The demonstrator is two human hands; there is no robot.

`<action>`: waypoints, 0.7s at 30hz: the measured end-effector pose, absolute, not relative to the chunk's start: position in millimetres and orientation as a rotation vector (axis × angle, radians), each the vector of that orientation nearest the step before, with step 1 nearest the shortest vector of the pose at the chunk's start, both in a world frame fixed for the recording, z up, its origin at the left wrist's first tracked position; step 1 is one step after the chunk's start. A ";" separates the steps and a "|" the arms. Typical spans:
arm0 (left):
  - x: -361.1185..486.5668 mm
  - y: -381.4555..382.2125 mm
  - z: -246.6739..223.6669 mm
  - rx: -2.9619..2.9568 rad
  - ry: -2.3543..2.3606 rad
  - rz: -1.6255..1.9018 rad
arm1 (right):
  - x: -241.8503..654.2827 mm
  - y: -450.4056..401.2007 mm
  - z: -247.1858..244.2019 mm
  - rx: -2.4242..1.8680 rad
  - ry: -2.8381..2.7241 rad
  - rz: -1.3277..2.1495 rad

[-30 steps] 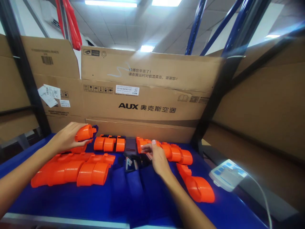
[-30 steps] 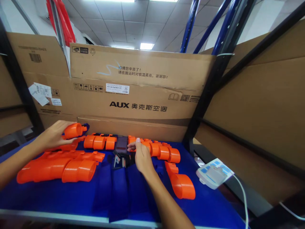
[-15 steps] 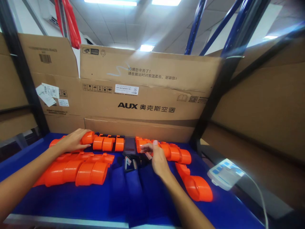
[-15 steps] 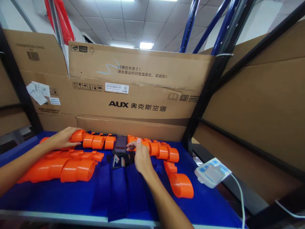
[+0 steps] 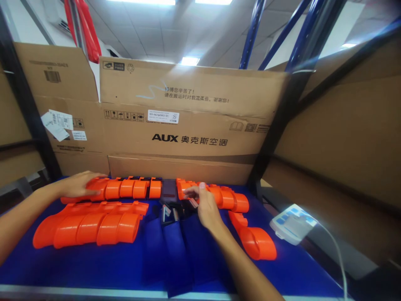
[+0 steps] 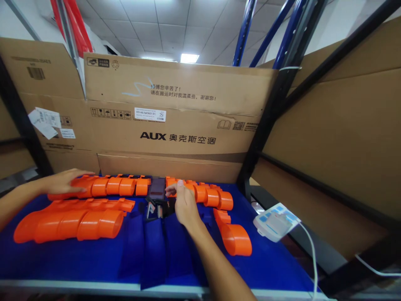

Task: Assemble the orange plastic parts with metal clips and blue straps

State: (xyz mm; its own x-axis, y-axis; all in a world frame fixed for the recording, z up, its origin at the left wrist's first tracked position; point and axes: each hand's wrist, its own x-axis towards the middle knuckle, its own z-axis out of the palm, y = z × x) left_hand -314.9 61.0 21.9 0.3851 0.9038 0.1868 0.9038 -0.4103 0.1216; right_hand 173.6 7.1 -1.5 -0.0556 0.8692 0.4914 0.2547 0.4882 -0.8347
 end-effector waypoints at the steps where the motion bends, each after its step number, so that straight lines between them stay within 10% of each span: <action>1: -317.8 59.8 19.0 -2.619 -1.697 -0.314 | 173.8 7.7 -2.6 -0.992 -1.599 0.649; 11: -316.1 70.9 1.7 -2.525 -1.691 -0.321 | 174.0 9.9 -6.2 -1.042 -1.653 0.584; 21: -300.9 66.6 79.3 -2.462 -1.417 -0.398 | 170.2 5.1 0.0 -1.064 -1.782 0.418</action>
State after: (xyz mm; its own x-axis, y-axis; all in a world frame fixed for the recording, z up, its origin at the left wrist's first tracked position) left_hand -300.9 66.6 79.3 0.4834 0.7947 0.3672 0.8697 -0.4840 -0.0974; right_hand 170.2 5.1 0.0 -0.1357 0.8115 0.5684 0.4745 0.5569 -0.6817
